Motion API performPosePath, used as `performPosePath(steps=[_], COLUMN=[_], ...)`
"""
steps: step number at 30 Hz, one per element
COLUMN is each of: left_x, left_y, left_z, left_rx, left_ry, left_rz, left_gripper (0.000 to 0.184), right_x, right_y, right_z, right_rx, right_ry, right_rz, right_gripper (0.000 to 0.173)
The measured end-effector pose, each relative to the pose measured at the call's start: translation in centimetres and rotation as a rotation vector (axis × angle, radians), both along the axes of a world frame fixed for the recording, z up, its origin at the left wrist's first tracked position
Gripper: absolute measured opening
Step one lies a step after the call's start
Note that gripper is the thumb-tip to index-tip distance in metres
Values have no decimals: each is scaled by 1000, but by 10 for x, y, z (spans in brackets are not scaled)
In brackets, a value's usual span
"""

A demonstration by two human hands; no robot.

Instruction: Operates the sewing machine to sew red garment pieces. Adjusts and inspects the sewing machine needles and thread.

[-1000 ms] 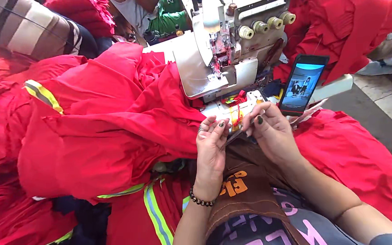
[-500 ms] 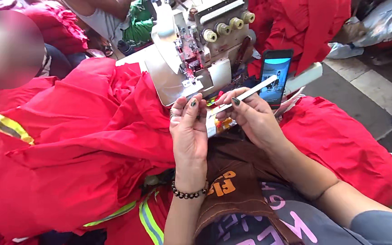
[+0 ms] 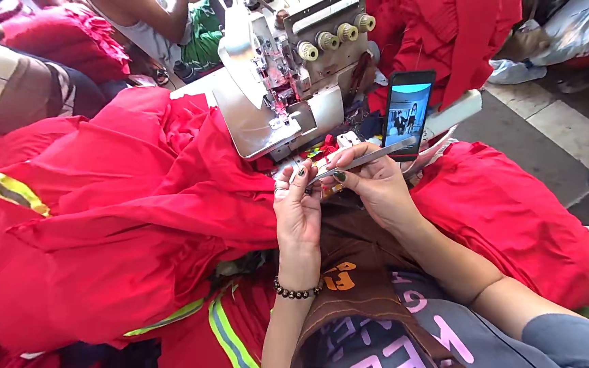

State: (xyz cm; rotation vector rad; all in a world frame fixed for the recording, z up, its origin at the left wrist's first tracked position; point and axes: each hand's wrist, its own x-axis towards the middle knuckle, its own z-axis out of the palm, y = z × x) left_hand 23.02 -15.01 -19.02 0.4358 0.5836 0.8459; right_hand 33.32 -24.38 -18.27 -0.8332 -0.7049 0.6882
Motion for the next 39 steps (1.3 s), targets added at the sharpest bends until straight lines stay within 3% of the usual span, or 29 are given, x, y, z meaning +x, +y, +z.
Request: performPosePath(steps=[4,10,17,21,27,34,39], left_x=[0,1,-5,-8,-12,-13,-13], left_y=[-7,-15,-18,-18,-14,-14,-13], left_z=[2,8,10,15,11,5,6], left_rx=[47,96,199,215,171,122,97], left_ry=[23,38,5,9,-32,-48,-52], left_rz=[17,-2,0,6,2,-17,2], left_gripper=[19,30,37,40,37,36,37], right_x=[1,3,3,1,-4,-7,-8], right_y=[-3,-2,1,2,0,4,5], right_z=[-2,3,4,3,2,0,-2], right_rx=[50,143,193,187,216,209,176], right_ry=[-133,-293,-368,-497,-492,-450,-493], right_rz=[-107,-212,-187,-223,-268,-243,-289], right_gripper=[25,16,30,24,10,22,19])
